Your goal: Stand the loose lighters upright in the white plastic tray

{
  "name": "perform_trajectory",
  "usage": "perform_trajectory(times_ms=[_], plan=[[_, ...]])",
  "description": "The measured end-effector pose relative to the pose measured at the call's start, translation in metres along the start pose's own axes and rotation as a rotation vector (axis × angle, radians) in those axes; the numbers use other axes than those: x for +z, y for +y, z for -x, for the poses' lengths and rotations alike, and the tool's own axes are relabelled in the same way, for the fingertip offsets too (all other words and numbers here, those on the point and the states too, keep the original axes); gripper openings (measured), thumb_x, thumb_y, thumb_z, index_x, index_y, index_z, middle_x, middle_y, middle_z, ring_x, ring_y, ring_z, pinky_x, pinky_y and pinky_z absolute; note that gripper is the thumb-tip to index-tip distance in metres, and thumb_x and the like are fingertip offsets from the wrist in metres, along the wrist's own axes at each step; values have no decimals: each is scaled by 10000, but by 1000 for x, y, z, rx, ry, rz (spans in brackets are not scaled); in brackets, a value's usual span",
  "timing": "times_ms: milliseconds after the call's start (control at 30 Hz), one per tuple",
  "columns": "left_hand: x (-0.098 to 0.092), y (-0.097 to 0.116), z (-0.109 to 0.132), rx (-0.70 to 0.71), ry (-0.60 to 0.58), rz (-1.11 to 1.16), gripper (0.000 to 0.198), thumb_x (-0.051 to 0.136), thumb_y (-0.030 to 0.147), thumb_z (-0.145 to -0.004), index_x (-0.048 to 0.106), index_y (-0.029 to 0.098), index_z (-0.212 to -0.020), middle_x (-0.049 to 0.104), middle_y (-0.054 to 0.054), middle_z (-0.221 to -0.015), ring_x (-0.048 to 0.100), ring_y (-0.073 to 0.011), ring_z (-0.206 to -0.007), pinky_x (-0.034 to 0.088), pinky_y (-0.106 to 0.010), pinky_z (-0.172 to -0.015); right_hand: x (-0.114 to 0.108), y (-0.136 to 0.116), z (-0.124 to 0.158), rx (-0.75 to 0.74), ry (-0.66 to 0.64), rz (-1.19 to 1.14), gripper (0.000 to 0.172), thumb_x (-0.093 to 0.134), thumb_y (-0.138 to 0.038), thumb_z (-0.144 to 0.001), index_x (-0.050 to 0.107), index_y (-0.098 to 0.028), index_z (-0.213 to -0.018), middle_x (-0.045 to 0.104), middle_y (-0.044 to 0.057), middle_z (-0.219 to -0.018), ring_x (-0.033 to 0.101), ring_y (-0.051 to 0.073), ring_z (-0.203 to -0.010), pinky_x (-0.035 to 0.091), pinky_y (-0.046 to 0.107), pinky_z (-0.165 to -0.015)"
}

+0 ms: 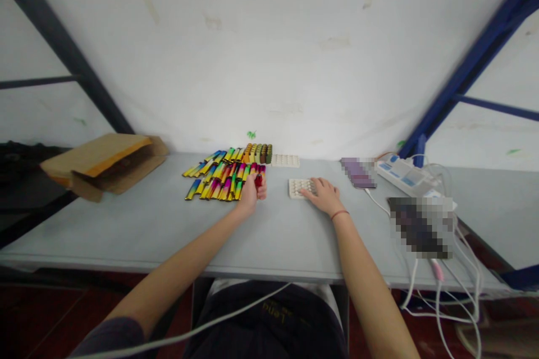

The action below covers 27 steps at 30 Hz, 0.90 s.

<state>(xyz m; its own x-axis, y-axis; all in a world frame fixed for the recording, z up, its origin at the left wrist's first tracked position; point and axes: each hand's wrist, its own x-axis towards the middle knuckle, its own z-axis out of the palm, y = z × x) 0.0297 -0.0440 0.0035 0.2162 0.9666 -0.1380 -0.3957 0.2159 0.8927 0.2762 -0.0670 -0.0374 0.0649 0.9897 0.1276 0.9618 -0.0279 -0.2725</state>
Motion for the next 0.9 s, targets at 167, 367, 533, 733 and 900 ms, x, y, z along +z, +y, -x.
perform_trajectory(times_ms=[167,367,533,733,900], plan=[[-2,-2,-1,14,38,6,494,416,586,-937,406,213,-612,265,84,-471,224,-64,-374,200,-185,-390,0,0,0,-5,-9,-9,560,520,-597,-975,554,-242,-1407,592,140,-1441,547,338,-1320,404,490,-1100],[-3,-2,1,-6,28,18,562,354,696,-911,386,224,-609,241,89,-462,210,-64,-364,188,-189,-386,-1,0,1,-4,-11,-11,541,508,-576,-980,549,-253,-1412,586,136,-1456,557,340,-1313,407,513,-1096],[-2,-2,1,-44,71,14,461,376,566,-929,374,228,-616,227,92,-461,186,-66,-357,160,-194,-381,-1,-2,0,-4,-20,-18,555,507,-572,-981,547,-230,-1417,583,152,-1460,548,353,-1330,401,523,-1113],[-4,-3,-1,-2,159,47,439,340,539,-951,388,225,-649,256,91,-472,209,-69,-368,178,-195,-386,-4,8,1,-40,-36,-57,739,617,-605,-900,477,-161,-1474,517,203,-1525,486,365,-1407,386,540,-1143],[-7,0,-5,36,66,46,489,366,659,-937,405,222,-721,320,91,-514,258,-66,-396,241,-186,-402,-11,34,0,-135,-70,-121,941,825,-567,-692,491,-135,-1458,598,204,-1437,568,386,-1315,447,502,-1100]])
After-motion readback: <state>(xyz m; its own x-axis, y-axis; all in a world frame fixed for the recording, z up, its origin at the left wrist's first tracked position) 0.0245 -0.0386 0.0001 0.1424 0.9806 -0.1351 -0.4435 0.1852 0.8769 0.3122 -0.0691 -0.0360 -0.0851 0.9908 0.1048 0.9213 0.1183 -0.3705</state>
